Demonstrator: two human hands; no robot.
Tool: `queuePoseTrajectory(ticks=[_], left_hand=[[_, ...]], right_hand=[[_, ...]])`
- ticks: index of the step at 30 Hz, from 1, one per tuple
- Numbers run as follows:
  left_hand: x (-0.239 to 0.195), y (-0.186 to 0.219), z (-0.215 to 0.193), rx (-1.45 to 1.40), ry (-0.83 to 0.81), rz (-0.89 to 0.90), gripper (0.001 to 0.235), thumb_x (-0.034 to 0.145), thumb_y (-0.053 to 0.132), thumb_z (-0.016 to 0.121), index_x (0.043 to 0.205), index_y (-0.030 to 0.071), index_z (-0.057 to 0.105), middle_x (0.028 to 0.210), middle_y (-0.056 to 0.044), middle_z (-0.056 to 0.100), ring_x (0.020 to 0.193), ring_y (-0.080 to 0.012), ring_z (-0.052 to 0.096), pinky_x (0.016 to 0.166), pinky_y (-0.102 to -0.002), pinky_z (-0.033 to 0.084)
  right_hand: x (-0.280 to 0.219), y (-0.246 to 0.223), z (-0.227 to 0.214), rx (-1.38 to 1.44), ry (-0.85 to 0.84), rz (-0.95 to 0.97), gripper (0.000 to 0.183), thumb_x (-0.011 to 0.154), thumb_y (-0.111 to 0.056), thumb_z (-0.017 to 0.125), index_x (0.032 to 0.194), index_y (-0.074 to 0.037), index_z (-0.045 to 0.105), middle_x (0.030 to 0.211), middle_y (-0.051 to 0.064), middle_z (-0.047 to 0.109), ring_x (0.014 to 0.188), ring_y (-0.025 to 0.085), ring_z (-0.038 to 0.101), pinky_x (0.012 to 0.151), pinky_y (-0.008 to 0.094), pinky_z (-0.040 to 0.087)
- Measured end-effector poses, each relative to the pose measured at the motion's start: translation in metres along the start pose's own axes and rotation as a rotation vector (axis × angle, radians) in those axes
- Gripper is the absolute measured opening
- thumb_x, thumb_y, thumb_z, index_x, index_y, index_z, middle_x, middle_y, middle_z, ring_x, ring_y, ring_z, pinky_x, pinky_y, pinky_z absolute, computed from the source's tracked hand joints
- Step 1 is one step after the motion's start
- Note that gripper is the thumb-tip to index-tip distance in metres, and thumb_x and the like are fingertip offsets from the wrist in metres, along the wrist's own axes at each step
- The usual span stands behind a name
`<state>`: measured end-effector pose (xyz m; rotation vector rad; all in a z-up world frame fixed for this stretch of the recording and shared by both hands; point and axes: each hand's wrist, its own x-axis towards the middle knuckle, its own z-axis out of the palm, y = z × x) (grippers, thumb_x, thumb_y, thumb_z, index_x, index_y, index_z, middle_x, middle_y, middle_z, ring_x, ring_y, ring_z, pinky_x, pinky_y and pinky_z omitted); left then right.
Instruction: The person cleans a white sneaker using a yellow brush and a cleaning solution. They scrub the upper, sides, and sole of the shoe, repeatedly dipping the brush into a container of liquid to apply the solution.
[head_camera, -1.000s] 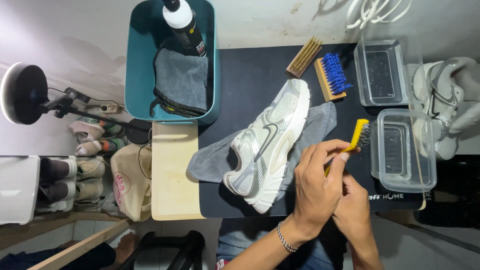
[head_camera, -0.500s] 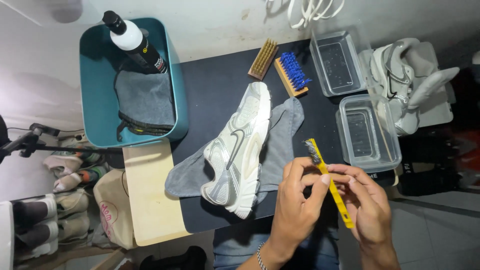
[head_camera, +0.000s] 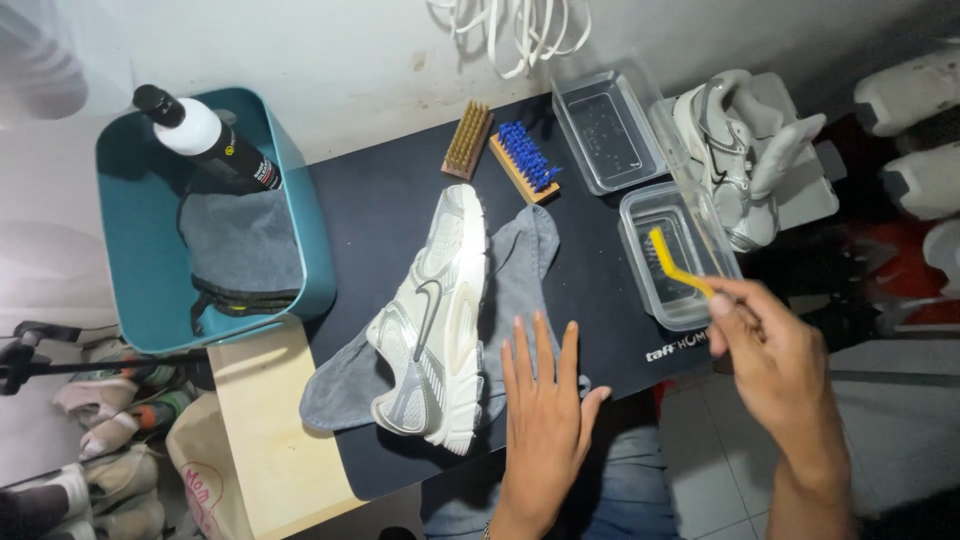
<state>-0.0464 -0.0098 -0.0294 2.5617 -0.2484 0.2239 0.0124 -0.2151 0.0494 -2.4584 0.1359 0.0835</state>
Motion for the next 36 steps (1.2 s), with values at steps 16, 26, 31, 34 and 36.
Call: queuePoseTrajectory(ticks=[16, 26, 31, 34, 36], left_hand=[[-0.106, -0.071, -0.011, -0.283, 0.577, 0.397, 0.012, 0.103, 0.029, 0.059, 0.107, 0.02, 0.065, 0.104, 0.002, 0.077, 0.094, -0.0095, 0.074, 0.082, -0.027, 0.068], [-0.077, -0.086, -0.051, -0.378, 0.919, -0.435, 0.026, 0.099, 0.017, 0.058, 0.11, -0.007, 0.061, 0.122, -0.025, 0.06, 0.113, -0.033, 0.063, 0.101, -0.039, 0.053], [-0.051, -0.082, -0.08, -0.565, 0.69, -0.548, 0.047, 0.105, 0.029, 0.048, 0.138, -0.004, 0.051, 0.144, -0.022, 0.058, 0.138, -0.0329, 0.055, 0.116, -0.044, 0.049], [-0.046, -0.089, -0.073, -0.582, 0.5, -0.649, 0.056, 0.102, 0.051, 0.042, 0.133, 0.007, 0.059, 0.127, -0.009, 0.07, 0.116, -0.0243, 0.068, 0.103, -0.036, 0.053], [-0.042, -0.093, -0.061, -0.49, 0.527, -0.538, 0.044, 0.101, 0.045, 0.05, 0.104, 0.006, 0.069, 0.106, -0.009, 0.07, 0.105, -0.0248, 0.064, 0.091, -0.037, 0.05]], right_hand=[[0.035, -0.004, -0.006, -0.505, 0.034, -0.028, 0.035, 0.105, -0.03, 0.057, 0.135, -0.02, 0.071, 0.097, 0.01, 0.079, 0.075, 0.036, 0.074, 0.063, 0.05, 0.056], [0.019, -0.005, -0.018, -0.406, 0.098, 0.01, 0.037, 0.111, -0.029, 0.054, 0.143, -0.021, 0.07, 0.102, 0.014, 0.075, 0.079, 0.034, 0.069, 0.072, 0.045, 0.048], [0.015, 0.004, -0.013, -0.174, 0.13, -0.187, 0.039, 0.116, -0.005, 0.053, 0.154, 0.001, 0.063, 0.147, 0.02, 0.063, 0.098, 0.023, 0.06, 0.084, 0.035, 0.043], [0.018, 0.027, -0.009, -0.1, 0.068, -0.217, 0.038, 0.115, 0.0, 0.05, 0.15, 0.008, 0.06, 0.148, 0.026, 0.06, 0.128, 0.029, 0.057, 0.1, 0.035, 0.042], [0.026, 0.065, -0.005, -0.055, 0.108, -0.202, 0.033, 0.125, -0.008, 0.052, 0.148, 0.014, 0.062, 0.127, 0.024, 0.064, 0.111, 0.03, 0.058, 0.095, 0.039, 0.042]])
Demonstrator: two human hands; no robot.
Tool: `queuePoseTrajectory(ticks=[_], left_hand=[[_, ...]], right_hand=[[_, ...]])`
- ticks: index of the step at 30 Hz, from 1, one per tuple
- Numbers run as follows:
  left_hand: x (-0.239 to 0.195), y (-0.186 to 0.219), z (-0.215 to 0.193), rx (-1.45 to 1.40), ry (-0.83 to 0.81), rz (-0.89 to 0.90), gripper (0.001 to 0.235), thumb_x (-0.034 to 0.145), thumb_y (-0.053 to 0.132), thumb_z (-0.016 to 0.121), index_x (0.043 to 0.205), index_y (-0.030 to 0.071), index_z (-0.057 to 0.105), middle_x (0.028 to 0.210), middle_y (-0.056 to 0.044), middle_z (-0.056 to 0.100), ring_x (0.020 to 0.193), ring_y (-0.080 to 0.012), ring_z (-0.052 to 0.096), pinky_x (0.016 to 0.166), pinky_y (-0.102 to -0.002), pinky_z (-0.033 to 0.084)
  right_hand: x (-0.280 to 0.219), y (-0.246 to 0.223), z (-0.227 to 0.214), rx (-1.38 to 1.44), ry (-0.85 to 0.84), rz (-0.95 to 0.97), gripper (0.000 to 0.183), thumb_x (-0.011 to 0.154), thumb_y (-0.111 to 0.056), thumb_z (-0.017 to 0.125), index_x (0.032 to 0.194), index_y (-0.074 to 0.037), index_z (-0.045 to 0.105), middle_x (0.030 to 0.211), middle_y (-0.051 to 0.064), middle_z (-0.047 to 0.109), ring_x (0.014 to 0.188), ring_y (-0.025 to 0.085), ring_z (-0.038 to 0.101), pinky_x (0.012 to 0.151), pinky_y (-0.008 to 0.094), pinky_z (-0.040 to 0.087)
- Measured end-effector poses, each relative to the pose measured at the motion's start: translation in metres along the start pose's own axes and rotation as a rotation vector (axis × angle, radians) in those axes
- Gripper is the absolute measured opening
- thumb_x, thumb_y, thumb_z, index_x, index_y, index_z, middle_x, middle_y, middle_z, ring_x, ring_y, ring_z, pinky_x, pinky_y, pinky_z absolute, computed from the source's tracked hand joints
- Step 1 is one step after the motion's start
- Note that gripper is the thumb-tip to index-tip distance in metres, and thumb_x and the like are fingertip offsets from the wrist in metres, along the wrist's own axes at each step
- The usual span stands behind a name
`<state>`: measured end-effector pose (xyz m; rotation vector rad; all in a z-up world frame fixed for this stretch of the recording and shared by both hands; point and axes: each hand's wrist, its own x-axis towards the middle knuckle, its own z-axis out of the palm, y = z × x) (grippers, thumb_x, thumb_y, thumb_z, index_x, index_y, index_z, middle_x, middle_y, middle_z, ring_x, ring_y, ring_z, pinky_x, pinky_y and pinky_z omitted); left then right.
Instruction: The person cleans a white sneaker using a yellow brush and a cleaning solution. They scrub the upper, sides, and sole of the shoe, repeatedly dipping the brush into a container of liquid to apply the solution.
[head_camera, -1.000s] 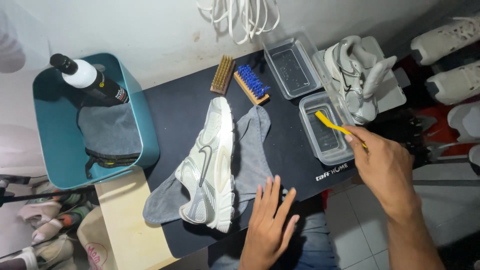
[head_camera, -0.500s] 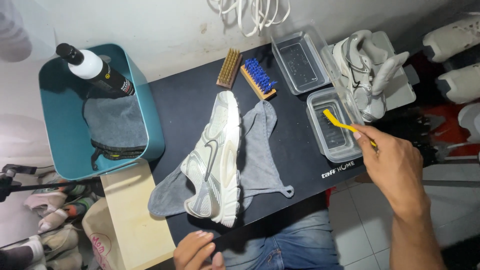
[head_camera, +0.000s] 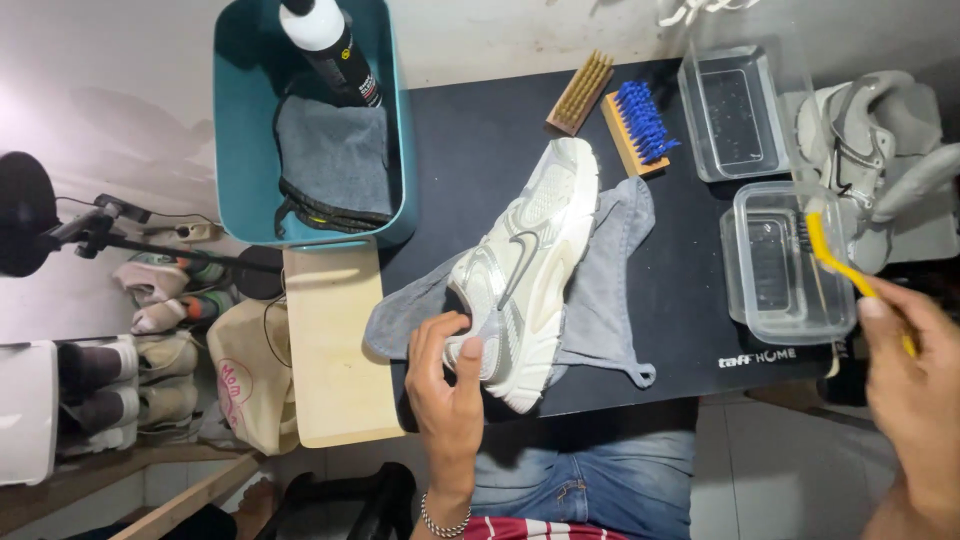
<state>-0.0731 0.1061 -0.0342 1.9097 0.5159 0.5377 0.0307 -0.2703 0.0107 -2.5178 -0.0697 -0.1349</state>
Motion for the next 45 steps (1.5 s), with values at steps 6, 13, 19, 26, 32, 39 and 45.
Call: queuePoseTrajectory(ticks=[6, 13, 19, 26, 32, 39, 45], left_hand=[[0.005, 0.007, 0.012, -0.146, 0.057, -0.071, 0.036, 0.088, 0.043, 0.073, 0.083, 0.007, 0.069, 0.079, -0.001, 0.065, 0.076, -0.0148, 0.058, 0.073, -0.029, 0.046], [0.005, 0.021, 0.022, -0.189, 0.159, 0.077, 0.036, 0.084, 0.038, 0.078, 0.077, 0.006, 0.064, 0.07, -0.003, 0.059, 0.07, -0.0177, 0.055, 0.066, -0.031, 0.047], [0.005, 0.021, 0.026, -0.127, 0.153, 0.237, 0.033, 0.085, 0.033, 0.079, 0.079, 0.005, 0.064, 0.07, -0.004, 0.06, 0.065, -0.0194, 0.051, 0.061, -0.032, 0.044], [0.004, 0.02, 0.025, -0.103, 0.119, 0.328, 0.031, 0.088, 0.032, 0.076, 0.081, 0.004, 0.066, 0.074, -0.006, 0.066, 0.067, -0.021, 0.057, 0.062, -0.033, 0.046], [0.006, 0.025, 0.025, -0.091, 0.101, 0.393, 0.03, 0.088, 0.03, 0.078, 0.081, 0.004, 0.066, 0.075, -0.006, 0.067, 0.066, -0.0212, 0.057, 0.061, -0.033, 0.045], [0.006, 0.024, 0.024, -0.113, 0.106, 0.373, 0.028, 0.086, 0.026, 0.081, 0.081, 0.003, 0.066, 0.074, -0.007, 0.067, 0.065, -0.0213, 0.057, 0.061, -0.033, 0.045], [0.007, 0.022, 0.025, -0.078, 0.117, 0.411, 0.03, 0.085, 0.029, 0.081, 0.078, 0.002, 0.068, 0.072, -0.007, 0.07, 0.063, -0.0209, 0.064, 0.06, -0.032, 0.048]], right_hand=[[0.007, 0.047, 0.006, 0.114, 0.009, 0.015, 0.031, 0.137, -0.013, 0.047, 0.138, 0.016, 0.057, 0.104, 0.021, 0.058, 0.074, 0.018, 0.041, 0.069, 0.03, 0.031], [0.008, -0.056, 0.011, 0.07, -0.259, -0.052, 0.02, 0.113, -0.003, 0.051, 0.121, 0.01, 0.065, 0.111, 0.02, 0.072, 0.104, 0.028, 0.068, 0.099, 0.039, 0.052], [0.015, -0.11, 0.033, -0.148, -0.356, -0.389, 0.025, 0.104, -0.02, 0.053, 0.088, -0.012, 0.071, 0.081, -0.002, 0.067, 0.081, 0.019, 0.055, 0.097, 0.036, 0.029], [0.037, -0.132, 0.058, -0.189, -0.063, -0.878, 0.049, 0.09, -0.04, 0.088, 0.066, -0.007, 0.062, 0.066, 0.004, 0.058, 0.074, 0.029, 0.043, 0.077, 0.042, 0.035], [0.02, -0.169, 0.072, -0.215, -0.03, -1.139, 0.053, 0.091, -0.046, 0.086, 0.061, -0.018, 0.052, 0.061, -0.005, 0.048, 0.065, 0.021, 0.043, 0.08, 0.042, 0.028], [0.036, -0.144, 0.073, -0.267, 0.106, -1.069, 0.055, 0.098, -0.049, 0.077, 0.063, -0.012, 0.055, 0.062, 0.0, 0.055, 0.073, 0.031, 0.045, 0.096, 0.055, 0.026], [0.025, -0.129, 0.078, -0.306, 0.206, -1.104, 0.052, 0.1, -0.049, 0.079, 0.062, -0.02, 0.059, 0.058, -0.006, 0.053, 0.068, 0.024, 0.049, 0.106, 0.05, 0.022]])
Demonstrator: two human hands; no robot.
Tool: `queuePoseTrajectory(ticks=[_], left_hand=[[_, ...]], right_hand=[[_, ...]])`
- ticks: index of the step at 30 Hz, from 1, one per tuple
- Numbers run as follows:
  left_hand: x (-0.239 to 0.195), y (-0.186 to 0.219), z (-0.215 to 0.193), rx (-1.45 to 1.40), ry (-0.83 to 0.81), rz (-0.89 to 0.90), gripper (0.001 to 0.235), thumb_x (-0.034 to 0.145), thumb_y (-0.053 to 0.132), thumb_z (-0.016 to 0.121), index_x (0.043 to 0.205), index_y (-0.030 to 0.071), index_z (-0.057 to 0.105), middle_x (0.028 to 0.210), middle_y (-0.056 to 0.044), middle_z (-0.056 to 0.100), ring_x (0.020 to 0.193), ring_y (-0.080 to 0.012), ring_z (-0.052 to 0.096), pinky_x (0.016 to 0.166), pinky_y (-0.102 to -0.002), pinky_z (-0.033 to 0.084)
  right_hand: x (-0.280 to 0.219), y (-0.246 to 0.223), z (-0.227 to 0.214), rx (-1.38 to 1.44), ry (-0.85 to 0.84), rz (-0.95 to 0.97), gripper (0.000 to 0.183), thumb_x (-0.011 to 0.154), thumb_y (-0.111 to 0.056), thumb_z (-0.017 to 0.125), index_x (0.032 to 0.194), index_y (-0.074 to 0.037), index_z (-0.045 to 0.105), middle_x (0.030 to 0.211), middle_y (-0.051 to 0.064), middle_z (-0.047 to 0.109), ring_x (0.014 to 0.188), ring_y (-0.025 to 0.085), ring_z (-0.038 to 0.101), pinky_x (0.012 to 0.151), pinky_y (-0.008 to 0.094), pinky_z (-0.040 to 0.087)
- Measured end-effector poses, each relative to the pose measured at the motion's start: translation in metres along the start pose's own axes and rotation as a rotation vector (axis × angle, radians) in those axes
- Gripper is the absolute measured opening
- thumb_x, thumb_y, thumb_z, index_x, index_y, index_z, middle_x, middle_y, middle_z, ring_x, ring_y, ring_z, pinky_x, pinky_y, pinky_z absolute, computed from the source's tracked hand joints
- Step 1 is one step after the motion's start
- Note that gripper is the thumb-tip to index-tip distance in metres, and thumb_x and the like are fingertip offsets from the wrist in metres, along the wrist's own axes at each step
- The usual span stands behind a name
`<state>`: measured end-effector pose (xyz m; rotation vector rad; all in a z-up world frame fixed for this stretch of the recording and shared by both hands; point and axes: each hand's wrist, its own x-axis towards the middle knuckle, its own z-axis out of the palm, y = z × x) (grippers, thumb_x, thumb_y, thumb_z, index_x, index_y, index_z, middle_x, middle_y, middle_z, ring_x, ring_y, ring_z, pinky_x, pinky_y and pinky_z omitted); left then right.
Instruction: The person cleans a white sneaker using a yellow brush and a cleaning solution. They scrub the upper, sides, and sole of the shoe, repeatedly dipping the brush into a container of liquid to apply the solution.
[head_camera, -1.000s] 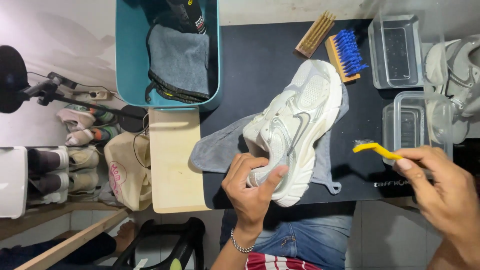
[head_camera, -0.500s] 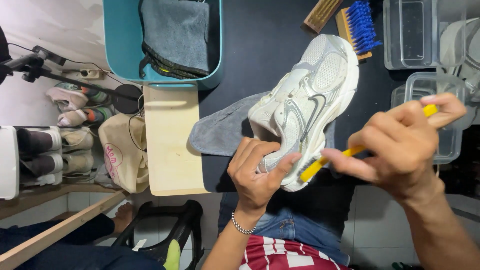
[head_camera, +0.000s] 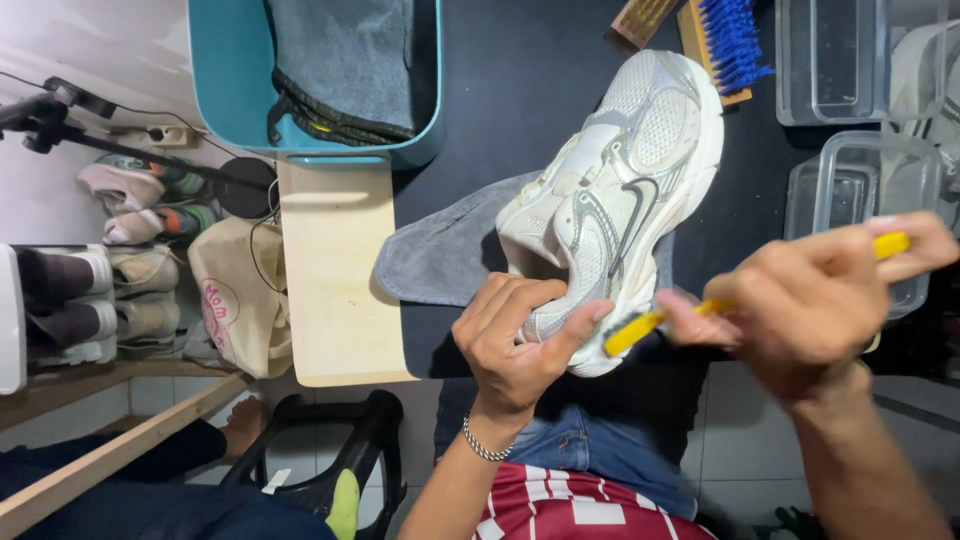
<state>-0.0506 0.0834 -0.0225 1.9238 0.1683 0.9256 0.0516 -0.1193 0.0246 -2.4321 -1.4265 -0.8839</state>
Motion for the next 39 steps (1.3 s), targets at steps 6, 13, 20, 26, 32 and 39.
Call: queuePoseTrajectory(ticks=[6, 13, 20, 26, 32, 39], left_hand=[[0.008, 0.015, -0.006, 0.081, -0.079, -0.044, 0.033, 0.077, 0.027, 0.092, 0.08, 0.006, 0.067, 0.072, -0.003, 0.068, 0.064, -0.0218, 0.06, 0.063, -0.034, 0.048], [0.015, 0.028, -0.004, 0.081, -0.113, -0.091, 0.032, 0.078, 0.028, 0.091, 0.08, 0.007, 0.067, 0.075, -0.001, 0.068, 0.066, -0.0203, 0.061, 0.064, -0.034, 0.049], [0.014, 0.036, 0.003, 0.098, -0.132, -0.182, 0.034, 0.079, 0.033, 0.089, 0.08, 0.01, 0.064, 0.075, 0.001, 0.066, 0.068, -0.0187, 0.063, 0.065, -0.034, 0.05], [0.013, 0.033, 0.003, 0.097, -0.141, -0.153, 0.033, 0.078, 0.03, 0.091, 0.08, 0.011, 0.064, 0.075, 0.002, 0.066, 0.068, -0.019, 0.062, 0.065, -0.034, 0.049], [0.01, 0.029, 0.0, 0.081, -0.093, -0.188, 0.034, 0.076, 0.027, 0.092, 0.077, 0.008, 0.064, 0.073, -0.002, 0.066, 0.068, -0.018, 0.062, 0.065, -0.032, 0.05], [-0.005, 0.022, 0.007, 0.007, 0.061, -0.343, 0.03, 0.079, 0.026, 0.086, 0.076, 0.006, 0.064, 0.072, -0.004, 0.066, 0.067, -0.0161, 0.061, 0.063, -0.03, 0.051]], right_hand=[[0.021, -0.057, -0.018, 0.097, -0.042, 0.03, 0.047, 0.095, -0.047, 0.07, 0.062, -0.021, 0.048, 0.058, -0.008, 0.042, 0.063, 0.018, 0.041, 0.094, 0.045, 0.023], [-0.011, -0.028, -0.014, 0.078, -0.019, 0.242, 0.052, 0.097, -0.033, 0.084, 0.062, -0.007, 0.057, 0.061, 0.005, 0.053, 0.086, 0.038, 0.042, 0.112, 0.05, 0.031], [-0.029, -0.021, -0.021, 0.091, -0.047, 0.203, 0.049, 0.095, -0.037, 0.08, 0.063, -0.008, 0.058, 0.062, 0.006, 0.057, 0.076, 0.032, 0.045, 0.093, 0.047, 0.03], [-0.024, -0.026, -0.02, 0.03, -0.026, 0.184, 0.049, 0.091, -0.047, 0.08, 0.061, -0.014, 0.057, 0.06, -0.002, 0.056, 0.075, 0.028, 0.044, 0.095, 0.053, 0.027], [-0.017, -0.038, -0.014, 0.114, 0.003, 0.279, 0.049, 0.093, -0.034, 0.079, 0.059, -0.011, 0.052, 0.058, 0.0, 0.052, 0.078, 0.029, 0.042, 0.097, 0.049, 0.025], [-0.041, -0.023, -0.007, 0.047, -0.001, 0.524, 0.053, 0.096, -0.039, 0.081, 0.066, -0.005, 0.054, 0.065, 0.004, 0.051, 0.087, 0.032, 0.046, 0.105, 0.053, 0.028]])
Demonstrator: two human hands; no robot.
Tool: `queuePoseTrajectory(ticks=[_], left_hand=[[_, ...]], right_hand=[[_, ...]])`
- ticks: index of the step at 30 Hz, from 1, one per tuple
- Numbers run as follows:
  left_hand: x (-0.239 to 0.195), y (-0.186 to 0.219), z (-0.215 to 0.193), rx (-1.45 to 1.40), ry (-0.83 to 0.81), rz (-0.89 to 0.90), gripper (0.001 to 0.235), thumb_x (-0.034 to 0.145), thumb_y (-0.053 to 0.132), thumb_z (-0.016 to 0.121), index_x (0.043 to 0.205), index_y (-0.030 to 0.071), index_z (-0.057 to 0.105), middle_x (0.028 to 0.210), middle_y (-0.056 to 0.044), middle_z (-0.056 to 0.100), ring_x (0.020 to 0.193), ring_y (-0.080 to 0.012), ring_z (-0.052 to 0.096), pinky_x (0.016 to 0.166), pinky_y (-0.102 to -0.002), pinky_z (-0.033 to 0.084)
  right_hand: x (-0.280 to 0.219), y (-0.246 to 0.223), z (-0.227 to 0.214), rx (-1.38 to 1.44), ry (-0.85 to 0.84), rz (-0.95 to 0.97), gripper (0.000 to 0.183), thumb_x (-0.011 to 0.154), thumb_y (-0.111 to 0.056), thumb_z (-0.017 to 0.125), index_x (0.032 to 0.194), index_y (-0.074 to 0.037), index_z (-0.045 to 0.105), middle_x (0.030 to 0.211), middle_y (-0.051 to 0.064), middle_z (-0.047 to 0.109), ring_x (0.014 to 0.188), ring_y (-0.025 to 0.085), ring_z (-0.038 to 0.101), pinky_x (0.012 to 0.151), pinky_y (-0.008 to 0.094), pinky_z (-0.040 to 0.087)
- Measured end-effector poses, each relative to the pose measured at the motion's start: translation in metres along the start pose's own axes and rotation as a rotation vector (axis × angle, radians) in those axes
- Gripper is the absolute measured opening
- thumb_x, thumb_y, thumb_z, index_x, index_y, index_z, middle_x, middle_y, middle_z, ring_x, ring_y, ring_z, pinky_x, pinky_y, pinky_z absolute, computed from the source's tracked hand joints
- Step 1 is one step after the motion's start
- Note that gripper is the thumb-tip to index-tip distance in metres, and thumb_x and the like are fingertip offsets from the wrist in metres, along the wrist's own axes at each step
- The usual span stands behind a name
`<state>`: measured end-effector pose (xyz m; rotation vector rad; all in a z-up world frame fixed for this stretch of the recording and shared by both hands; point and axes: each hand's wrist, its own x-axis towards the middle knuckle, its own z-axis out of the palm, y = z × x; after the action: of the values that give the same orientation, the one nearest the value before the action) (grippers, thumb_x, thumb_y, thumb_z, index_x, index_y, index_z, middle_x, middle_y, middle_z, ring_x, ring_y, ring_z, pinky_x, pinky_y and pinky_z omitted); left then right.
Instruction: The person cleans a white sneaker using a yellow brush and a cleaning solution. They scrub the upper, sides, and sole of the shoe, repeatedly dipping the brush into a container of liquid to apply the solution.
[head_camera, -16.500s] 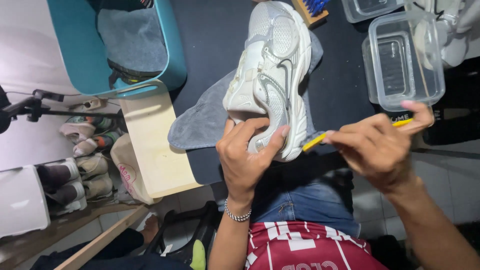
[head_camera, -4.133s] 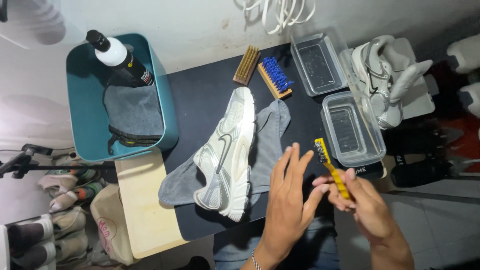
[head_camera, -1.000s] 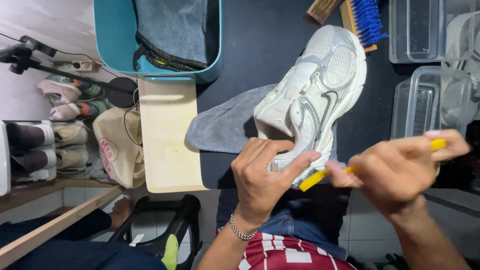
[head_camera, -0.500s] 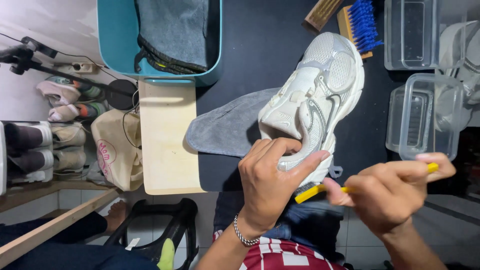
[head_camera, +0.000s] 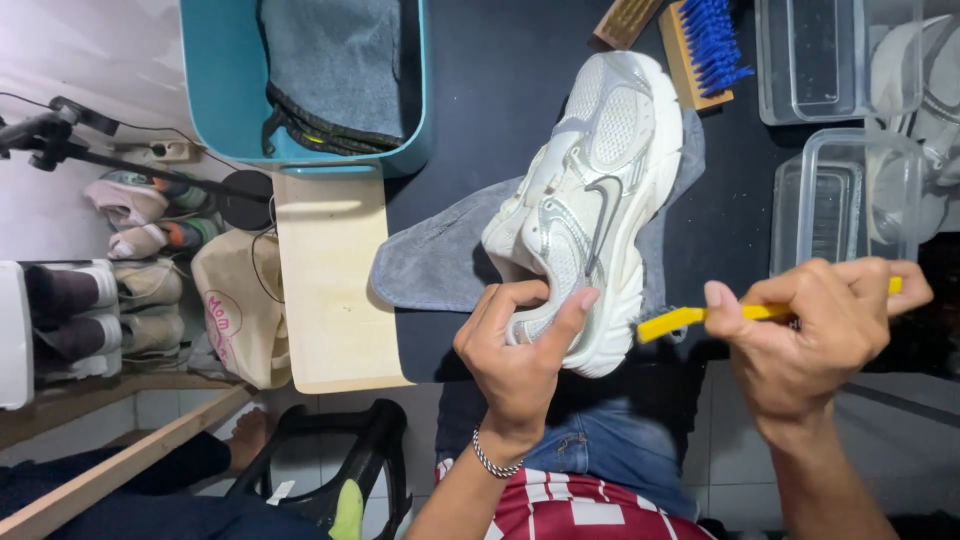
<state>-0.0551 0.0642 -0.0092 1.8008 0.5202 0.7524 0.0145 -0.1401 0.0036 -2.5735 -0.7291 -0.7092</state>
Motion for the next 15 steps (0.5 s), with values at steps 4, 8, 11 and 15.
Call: queuePoseTrajectory(ticks=[4, 8, 11, 15], left_hand=[[-0.016, -0.019, 0.009, -0.075, 0.096, -0.113, 0.032, 0.081, 0.031, 0.082, 0.075, 0.005, 0.066, 0.069, -0.001, 0.066, 0.062, -0.0133, 0.059, 0.058, -0.028, 0.047], [-0.024, -0.029, 0.011, -0.03, 0.177, -0.153, 0.036, 0.08, 0.039, 0.081, 0.072, 0.007, 0.065, 0.059, 0.005, 0.056, 0.05, -0.0082, 0.042, 0.048, -0.026, 0.033], [-0.02, -0.032, 0.016, -0.05, 0.204, -0.147, 0.036, 0.08, 0.039, 0.081, 0.072, 0.008, 0.065, 0.059, 0.004, 0.056, 0.05, -0.0085, 0.043, 0.048, -0.026, 0.034], [-0.023, -0.023, 0.013, -0.022, 0.18, -0.125, 0.037, 0.081, 0.039, 0.08, 0.071, 0.009, 0.061, 0.059, 0.005, 0.052, 0.051, -0.0089, 0.042, 0.049, -0.027, 0.036]], right_hand=[[-0.015, -0.029, -0.003, 0.035, -0.038, 0.023, 0.052, 0.088, -0.038, 0.079, 0.054, -0.01, 0.051, 0.055, -0.001, 0.049, 0.074, 0.025, 0.042, 0.104, 0.049, 0.021], [-0.025, 0.013, 0.001, -0.029, -0.004, 0.086, 0.052, 0.095, -0.033, 0.087, 0.063, -0.007, 0.054, 0.065, 0.002, 0.049, 0.088, 0.029, 0.045, 0.106, 0.05, 0.026], [-0.015, -0.008, -0.005, 0.039, -0.012, 0.127, 0.048, 0.095, -0.031, 0.084, 0.065, -0.007, 0.054, 0.066, 0.002, 0.049, 0.089, 0.03, 0.042, 0.1, 0.048, 0.027], [-0.001, -0.06, -0.009, 0.157, -0.023, -0.018, 0.047, 0.086, -0.036, 0.074, 0.057, -0.01, 0.049, 0.053, -0.003, 0.044, 0.07, 0.021, 0.037, 0.088, 0.046, 0.022]])
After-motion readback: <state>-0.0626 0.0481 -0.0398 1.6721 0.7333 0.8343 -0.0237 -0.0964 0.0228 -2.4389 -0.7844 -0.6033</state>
